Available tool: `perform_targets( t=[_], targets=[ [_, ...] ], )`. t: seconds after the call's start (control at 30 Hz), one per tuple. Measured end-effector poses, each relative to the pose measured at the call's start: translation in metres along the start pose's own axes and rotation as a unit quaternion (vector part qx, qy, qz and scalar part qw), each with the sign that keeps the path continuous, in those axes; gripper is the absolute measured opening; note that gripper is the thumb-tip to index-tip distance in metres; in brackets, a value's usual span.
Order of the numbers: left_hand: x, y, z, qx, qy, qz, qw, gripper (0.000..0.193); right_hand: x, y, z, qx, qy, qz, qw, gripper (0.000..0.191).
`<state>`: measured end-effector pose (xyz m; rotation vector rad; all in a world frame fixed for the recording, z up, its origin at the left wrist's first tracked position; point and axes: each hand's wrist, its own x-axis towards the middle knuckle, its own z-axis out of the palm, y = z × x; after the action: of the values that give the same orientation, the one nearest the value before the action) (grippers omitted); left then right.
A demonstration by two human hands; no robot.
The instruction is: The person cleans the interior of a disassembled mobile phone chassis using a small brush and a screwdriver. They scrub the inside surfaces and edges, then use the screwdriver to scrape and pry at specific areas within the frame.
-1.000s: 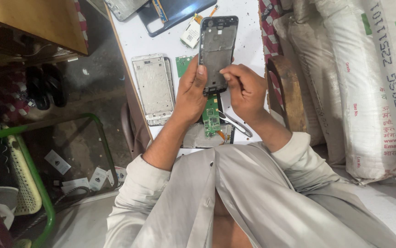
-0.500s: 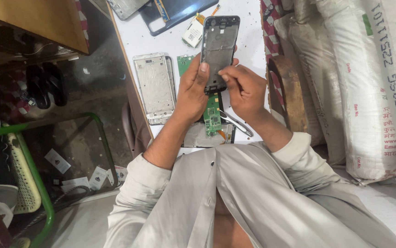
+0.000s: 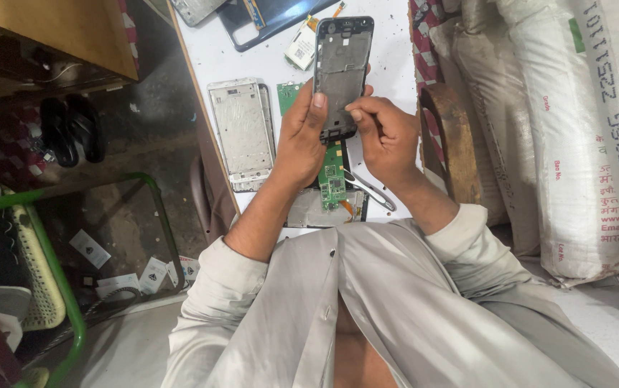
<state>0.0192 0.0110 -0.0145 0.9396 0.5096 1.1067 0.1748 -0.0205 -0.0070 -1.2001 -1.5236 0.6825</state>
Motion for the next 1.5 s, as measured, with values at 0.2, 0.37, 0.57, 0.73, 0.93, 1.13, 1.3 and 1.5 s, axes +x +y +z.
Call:
perform_targets(
  t=[0.2,0.37,0.57,0.73,0.93,1.13,1.3,1.5],
  targets=[
    [-0.0015,-0.0012,0.0000,0.054,0.014,-0.014,0.998,0.060,-0.0021,0.0048,0.0025,-0.003,0.032,-0.019,0.999,0.009],
    [-0.0013,0.0001,-0.0004,0.016,-0.001,-0.004,1.000,0.059,-0.0007,0.0021,0.0013,-0.021,0.011,-0.011,1.000,0.007],
    [0.0005,-0.0002,-0.0004,0.007,-0.001,0.001,1.000,0.057,0.0026,0.0022,-0.0013,-0.032,-0.014,-0.041,0.999,0.007],
    [-0.0008,-0.0007,-0.0002,0.013,0.000,-0.001,1.000,0.057,-0.0007,0.0067,-0.0047,0.020,-0.014,0.026,0.999,0.008],
    [-0.0008,0.0007,0.0000,0.036,0.002,-0.006,0.999,0.057,-0.0013,0.0074,-0.0005,-0.007,-0.003,0.003,1.000,0.008],
    [0.0005,0.0016,0.0006,0.011,-0.004,0.000,1.000,0.057,0.0016,0.0053,-0.0027,-0.001,-0.024,-0.005,1.000,0.008],
    [0.0000,0.0010,0.0001,0.042,-0.001,-0.004,0.999,0.058,0.0011,0.0062,-0.0027,0.012,-0.015,0.014,1.000,0.009],
    [0.0009,-0.0020,-0.0027,0.012,-0.003,0.006,1.000,0.056,0.0032,0.0089,-0.0068,-0.050,-0.078,-0.052,0.994,0.009]
  ],
)
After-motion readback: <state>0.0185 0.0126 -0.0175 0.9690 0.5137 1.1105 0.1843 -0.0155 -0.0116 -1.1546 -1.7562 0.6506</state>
